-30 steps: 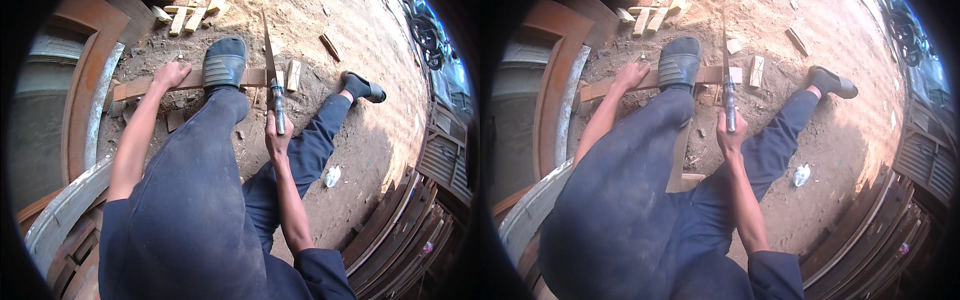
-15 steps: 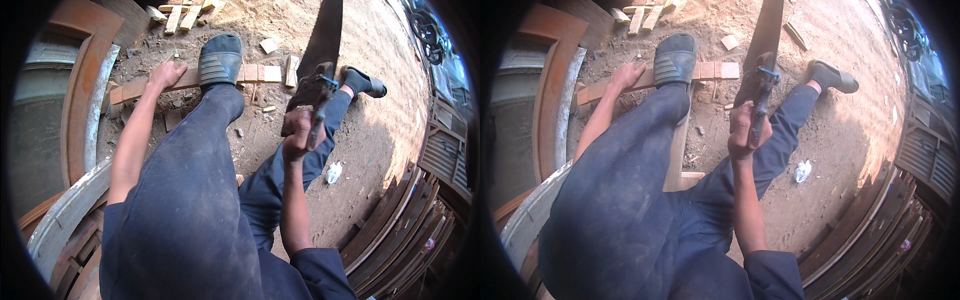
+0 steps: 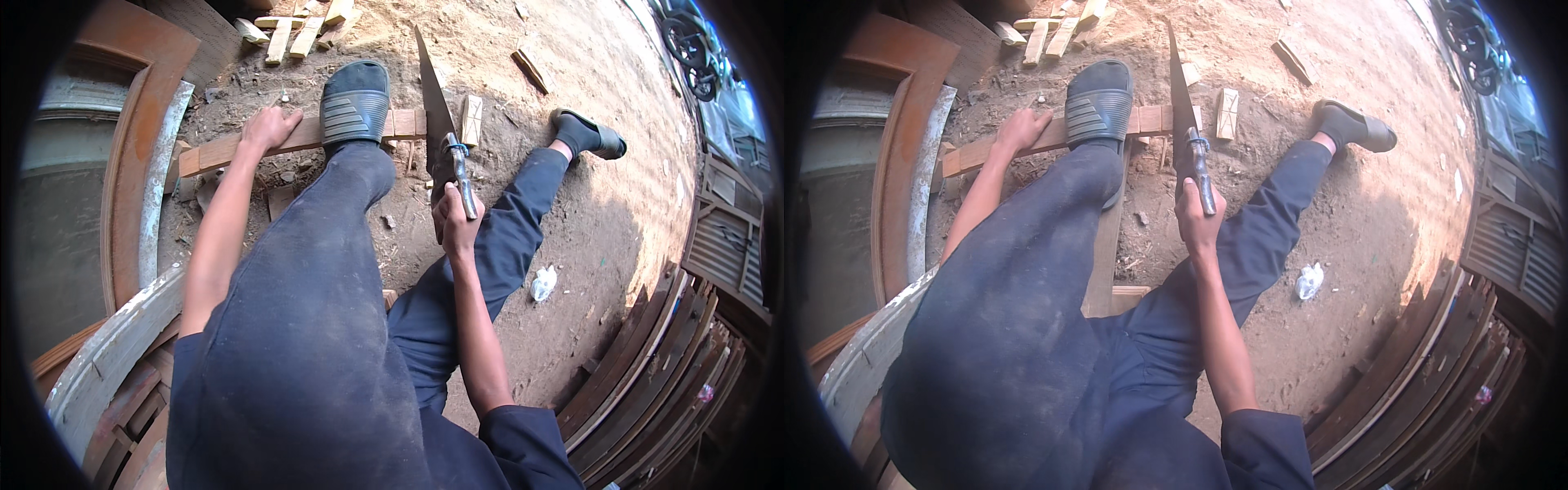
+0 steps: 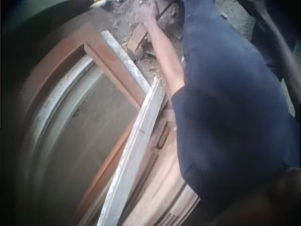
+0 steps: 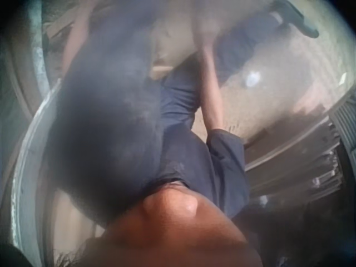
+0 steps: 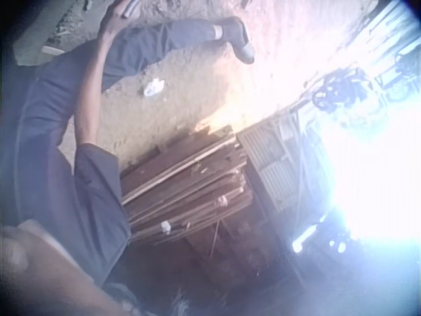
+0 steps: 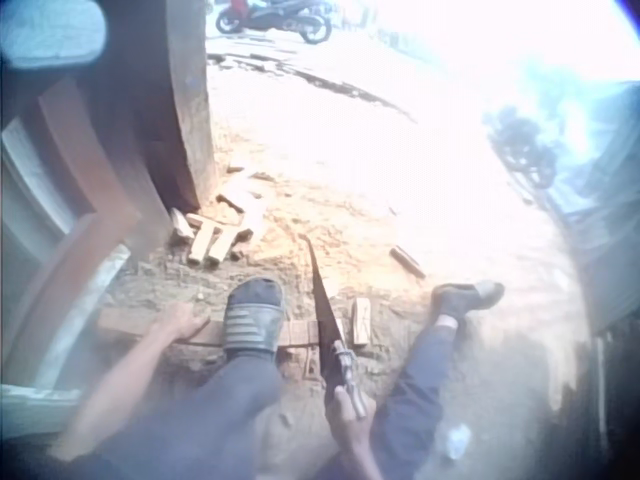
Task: The person sits on the ground and uses a hand saw to cut a small piece of wood held between their legs. They repeatedly saw through the wood, adjusting their grip and the wood's position as needed.
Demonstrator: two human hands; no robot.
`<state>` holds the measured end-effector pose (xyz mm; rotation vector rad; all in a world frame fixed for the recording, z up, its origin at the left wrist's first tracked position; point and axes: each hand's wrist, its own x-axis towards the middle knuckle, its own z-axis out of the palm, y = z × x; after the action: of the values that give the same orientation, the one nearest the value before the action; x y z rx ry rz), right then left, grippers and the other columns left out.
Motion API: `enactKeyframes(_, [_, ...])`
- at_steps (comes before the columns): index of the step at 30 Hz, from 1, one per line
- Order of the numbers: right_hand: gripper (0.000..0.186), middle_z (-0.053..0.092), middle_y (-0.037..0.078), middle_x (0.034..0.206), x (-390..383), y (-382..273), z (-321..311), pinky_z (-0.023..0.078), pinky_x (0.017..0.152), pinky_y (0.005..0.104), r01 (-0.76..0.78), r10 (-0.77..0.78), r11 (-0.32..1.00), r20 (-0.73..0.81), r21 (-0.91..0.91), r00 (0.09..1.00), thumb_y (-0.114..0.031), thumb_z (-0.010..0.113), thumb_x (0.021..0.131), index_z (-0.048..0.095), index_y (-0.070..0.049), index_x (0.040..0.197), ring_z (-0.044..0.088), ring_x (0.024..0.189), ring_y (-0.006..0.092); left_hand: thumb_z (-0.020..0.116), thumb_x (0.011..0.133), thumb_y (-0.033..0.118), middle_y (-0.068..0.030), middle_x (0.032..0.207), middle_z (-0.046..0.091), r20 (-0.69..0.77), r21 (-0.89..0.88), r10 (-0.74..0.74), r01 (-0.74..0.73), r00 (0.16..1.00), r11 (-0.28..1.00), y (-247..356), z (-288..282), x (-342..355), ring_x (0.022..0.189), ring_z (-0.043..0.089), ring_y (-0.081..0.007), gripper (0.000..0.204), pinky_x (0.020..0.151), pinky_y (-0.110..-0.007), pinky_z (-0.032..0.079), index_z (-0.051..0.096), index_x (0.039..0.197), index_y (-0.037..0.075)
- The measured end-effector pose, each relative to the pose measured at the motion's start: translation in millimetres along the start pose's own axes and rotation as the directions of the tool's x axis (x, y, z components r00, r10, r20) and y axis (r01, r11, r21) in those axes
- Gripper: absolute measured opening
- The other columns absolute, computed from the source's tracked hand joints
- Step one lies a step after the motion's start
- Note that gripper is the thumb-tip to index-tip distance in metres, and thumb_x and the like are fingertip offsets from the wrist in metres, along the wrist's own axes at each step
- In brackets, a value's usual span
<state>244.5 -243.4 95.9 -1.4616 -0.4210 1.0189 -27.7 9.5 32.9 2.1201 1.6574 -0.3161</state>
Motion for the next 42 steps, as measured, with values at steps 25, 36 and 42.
enactKeyframes(25, [0.024,0.038,0.000,0.053,-44.6,-9.4,-31.2,0.027,0.037,0.0227,0.246,-0.290,0.944,-0.199,-0.222,0.936,-0.005,0.051,0.091,0.040,-0.005,0.070,0.032,0.040,0.0063,0.043,0.087,0.062,-0.0116,0.101,0.055,-0.497,0.215,0.520,-0.482,0.694,0.849,-16.8,49.6,-39.2,0.098,0.051,-0.0269,0.062,0.084,-0.039,0.038,0.055,0.108,0.006])
enactKeyframes(36, [0.020,0.039,-0.001,0.054,-43.9,11.3,-35.1,0.028,0.038,0.0216,0.245,-0.292,0.913,-0.104,-0.325,0.951,-0.006,0.053,0.090,0.043,-0.004,0.073,0.033,0.041,0.0050,0.063,0.054,0.002,-0.0146,0.095,0.056,-0.356,0.106,0.671,-0.686,0.650,0.720,-26.3,34.0,-24.6,0.095,0.057,-0.0305,0.048,0.078,-0.039,0.044,0.053,0.101,0.004])
enactKeyframes(42, [0.021,0.039,-0.002,0.055,-43.3,18.9,-33.6,0.028,0.037,0.0213,0.218,-0.263,0.920,-0.102,-0.325,0.959,-0.007,0.054,0.090,0.043,-0.004,0.073,0.033,0.041,0.0048,0.056,0.053,-0.005,-0.0111,0.085,0.048,-0.485,0.199,0.619,-0.612,0.618,0.766,-21.1,31.9,-32.3,0.084,0.053,-0.0294,0.040,0.071,-0.039,0.042,0.051,0.091,0.004])
